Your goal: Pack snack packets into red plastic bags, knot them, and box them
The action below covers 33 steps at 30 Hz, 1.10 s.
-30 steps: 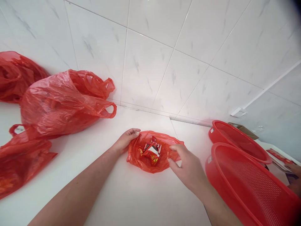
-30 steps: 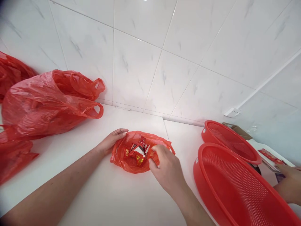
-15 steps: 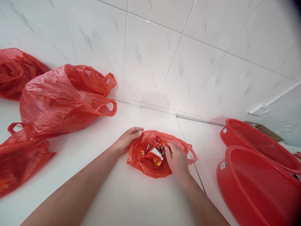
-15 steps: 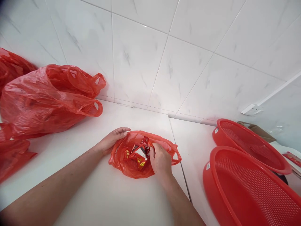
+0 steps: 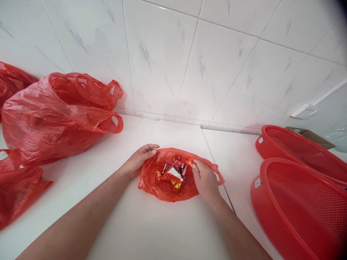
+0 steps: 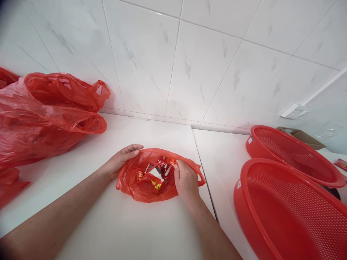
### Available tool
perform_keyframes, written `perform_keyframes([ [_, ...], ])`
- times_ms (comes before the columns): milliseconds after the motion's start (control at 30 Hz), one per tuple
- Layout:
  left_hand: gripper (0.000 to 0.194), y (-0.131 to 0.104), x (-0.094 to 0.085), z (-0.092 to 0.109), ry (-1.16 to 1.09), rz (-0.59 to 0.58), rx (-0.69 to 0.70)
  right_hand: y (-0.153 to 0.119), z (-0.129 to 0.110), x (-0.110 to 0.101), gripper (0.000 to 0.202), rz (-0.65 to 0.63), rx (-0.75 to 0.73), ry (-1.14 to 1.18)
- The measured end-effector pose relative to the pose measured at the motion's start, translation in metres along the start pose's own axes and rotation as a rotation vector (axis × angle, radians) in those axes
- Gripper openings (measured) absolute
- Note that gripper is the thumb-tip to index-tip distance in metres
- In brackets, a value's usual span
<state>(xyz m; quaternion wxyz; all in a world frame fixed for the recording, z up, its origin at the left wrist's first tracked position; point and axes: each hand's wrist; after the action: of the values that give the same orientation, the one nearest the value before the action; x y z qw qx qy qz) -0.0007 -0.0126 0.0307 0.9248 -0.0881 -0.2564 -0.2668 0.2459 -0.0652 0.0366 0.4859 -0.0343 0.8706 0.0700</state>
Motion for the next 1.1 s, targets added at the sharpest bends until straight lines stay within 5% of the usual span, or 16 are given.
perform_keyframes([
  [1100, 0.035, 0.002, -0.002, 0.000, -0.028, -0.027, -0.003, 0.004, 0.009, 0.000, 0.038, 0.021, 0.038, -0.010],
])
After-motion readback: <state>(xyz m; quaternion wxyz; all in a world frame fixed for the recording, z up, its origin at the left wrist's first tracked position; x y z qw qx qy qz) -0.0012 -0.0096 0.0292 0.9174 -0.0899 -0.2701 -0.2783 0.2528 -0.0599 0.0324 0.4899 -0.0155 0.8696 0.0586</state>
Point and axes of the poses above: each hand's wrist, its own y-axis towards the middle knuckle, its own x-axis out of the palm, z = x × y, and after that the axes turned 15 degrees about -z, right-handed
